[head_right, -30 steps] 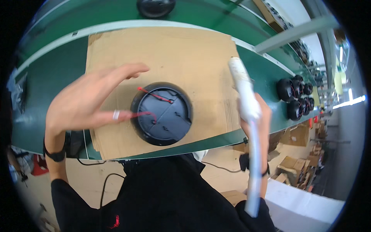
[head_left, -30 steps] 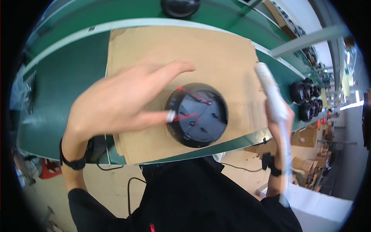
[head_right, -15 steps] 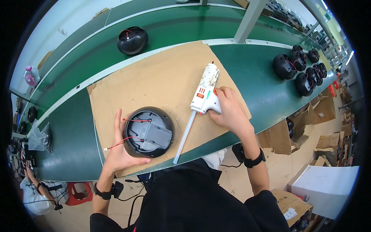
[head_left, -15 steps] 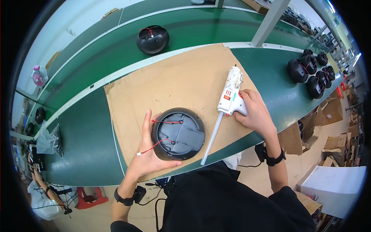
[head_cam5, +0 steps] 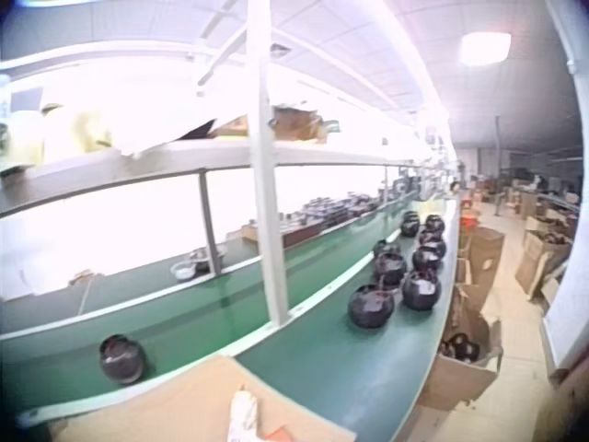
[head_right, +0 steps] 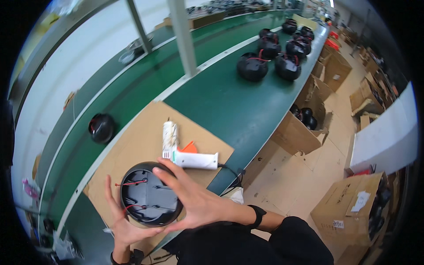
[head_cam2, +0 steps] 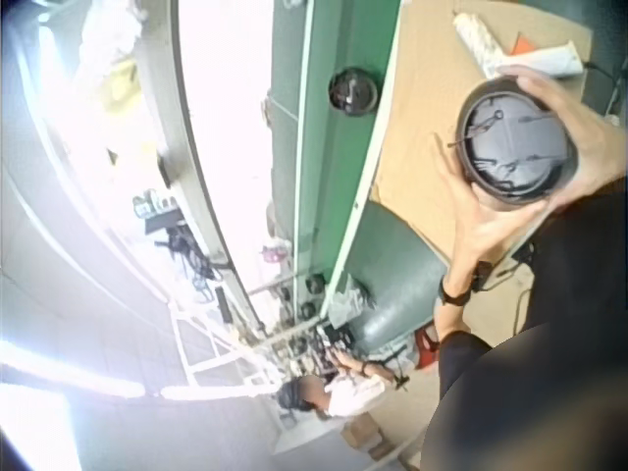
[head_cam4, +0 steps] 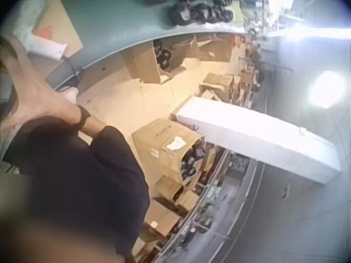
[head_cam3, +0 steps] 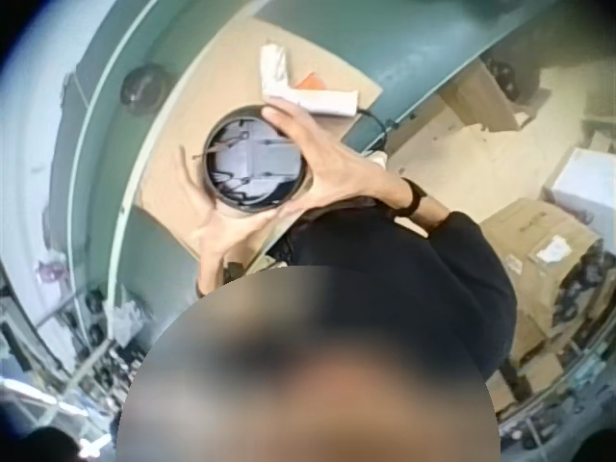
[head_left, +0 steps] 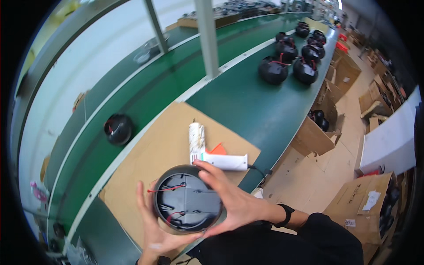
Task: Applying hot glue to secure wires inside black plastic housings on an assembly line.
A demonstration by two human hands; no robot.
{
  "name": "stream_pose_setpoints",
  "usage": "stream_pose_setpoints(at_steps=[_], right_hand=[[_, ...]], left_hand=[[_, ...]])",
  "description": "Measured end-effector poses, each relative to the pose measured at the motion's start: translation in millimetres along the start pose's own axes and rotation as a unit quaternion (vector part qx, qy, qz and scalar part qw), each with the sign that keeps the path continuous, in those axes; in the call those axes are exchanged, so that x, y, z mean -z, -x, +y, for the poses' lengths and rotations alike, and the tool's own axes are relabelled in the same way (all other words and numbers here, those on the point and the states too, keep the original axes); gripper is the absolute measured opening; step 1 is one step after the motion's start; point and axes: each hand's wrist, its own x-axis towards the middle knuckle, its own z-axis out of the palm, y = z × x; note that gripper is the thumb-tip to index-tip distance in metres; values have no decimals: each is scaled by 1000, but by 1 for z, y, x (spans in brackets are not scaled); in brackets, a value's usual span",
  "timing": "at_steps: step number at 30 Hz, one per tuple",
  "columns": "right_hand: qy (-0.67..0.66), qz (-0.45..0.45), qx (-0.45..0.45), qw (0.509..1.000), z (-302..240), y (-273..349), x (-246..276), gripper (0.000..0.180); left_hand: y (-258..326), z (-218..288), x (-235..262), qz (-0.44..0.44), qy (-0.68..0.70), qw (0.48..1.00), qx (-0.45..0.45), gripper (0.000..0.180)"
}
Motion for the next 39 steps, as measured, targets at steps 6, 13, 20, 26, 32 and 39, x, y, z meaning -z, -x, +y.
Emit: stream_pose_setpoints(at_steps=[6, 13, 20, 26, 32, 39], right_hand=[[33, 126, -97, 987, 23, 12, 75, 136], [345, 178, -55, 920, 108, -71, 233, 130], [510, 178, -272, 796, 218, -190, 409, 135], [519, 60, -442, 729, 255, -231, 455, 139], [465, 68, -484, 738, 274, -219, 496, 144], [425, -42, -582, 692, 247, -208, 493, 142]], left_hand=[[-78, -3, -24, -104, -9, 993, -58, 147], [-102, -13, 32, -29, -86, 995, -30, 107], [-113, -30, 91, 145, -118, 982, 13, 88], [-103, -44, 126, 188, -171, 966, 54, 81], [-122, -58, 147, 184, -205, 960, 54, 74], [-132, -92, 178, 203, -258, 941, 83, 72]])
